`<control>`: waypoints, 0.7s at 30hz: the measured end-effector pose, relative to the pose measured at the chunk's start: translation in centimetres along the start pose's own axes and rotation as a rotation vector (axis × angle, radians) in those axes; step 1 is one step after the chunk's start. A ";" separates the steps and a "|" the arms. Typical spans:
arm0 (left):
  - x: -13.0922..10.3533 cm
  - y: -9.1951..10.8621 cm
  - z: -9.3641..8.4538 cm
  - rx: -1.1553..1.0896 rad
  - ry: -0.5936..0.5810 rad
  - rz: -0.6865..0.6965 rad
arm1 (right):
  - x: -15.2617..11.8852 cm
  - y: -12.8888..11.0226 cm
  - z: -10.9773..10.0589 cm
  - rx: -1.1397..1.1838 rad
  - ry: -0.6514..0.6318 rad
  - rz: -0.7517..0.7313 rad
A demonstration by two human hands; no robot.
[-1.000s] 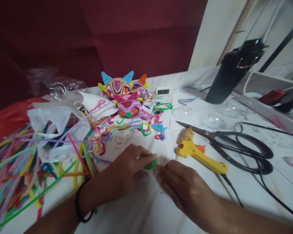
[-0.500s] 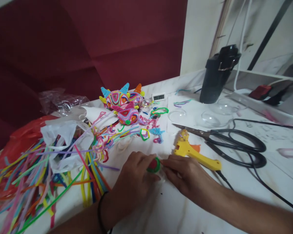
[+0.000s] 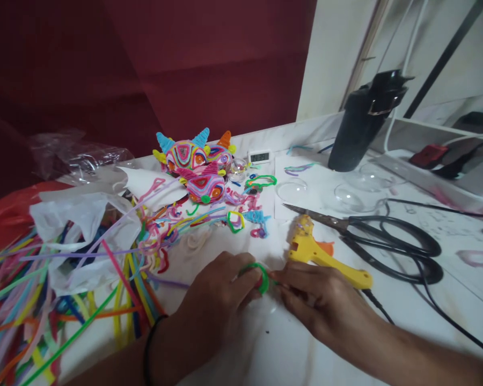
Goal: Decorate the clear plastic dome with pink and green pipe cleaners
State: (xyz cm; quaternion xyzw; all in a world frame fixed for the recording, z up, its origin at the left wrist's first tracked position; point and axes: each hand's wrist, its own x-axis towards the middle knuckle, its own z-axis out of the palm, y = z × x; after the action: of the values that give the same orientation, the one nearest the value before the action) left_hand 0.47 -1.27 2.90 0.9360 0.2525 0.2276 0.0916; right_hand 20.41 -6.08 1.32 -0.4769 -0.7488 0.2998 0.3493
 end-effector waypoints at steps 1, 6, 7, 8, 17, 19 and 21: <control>0.1 -0.2 0.0 -0.028 0.017 0.024 | 0.0 0.0 0.0 -0.001 0.003 0.013; 0.0 -1.0 0.3 -0.160 0.015 0.081 | -0.1 0.0 0.1 -0.009 0.034 0.022; 0.0 -1.1 0.4 -0.163 0.006 0.074 | -0.2 -0.1 0.1 -0.009 0.041 0.016; -0.1 -1.1 0.4 -0.160 -0.001 0.071 | -0.2 -0.1 0.1 -0.009 0.042 0.012; -0.2 -1.3 0.8 -0.074 0.012 0.106 | -0.4 0.2 0.0 0.026 0.040 -0.073; -0.2 -1.4 0.8 -0.078 0.022 0.121 | -0.5 0.3 0.0 0.007 0.055 -0.078; -0.2 -1.4 0.7 -0.094 0.029 0.122 | -0.6 0.4 0.1 -0.021 0.074 -0.071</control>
State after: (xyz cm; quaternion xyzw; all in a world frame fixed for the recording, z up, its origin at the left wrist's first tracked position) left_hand 0.04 -0.17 1.78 0.9409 0.1854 0.2579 0.1176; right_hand 20.76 -6.48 0.81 -0.4644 -0.7549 0.2618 0.3820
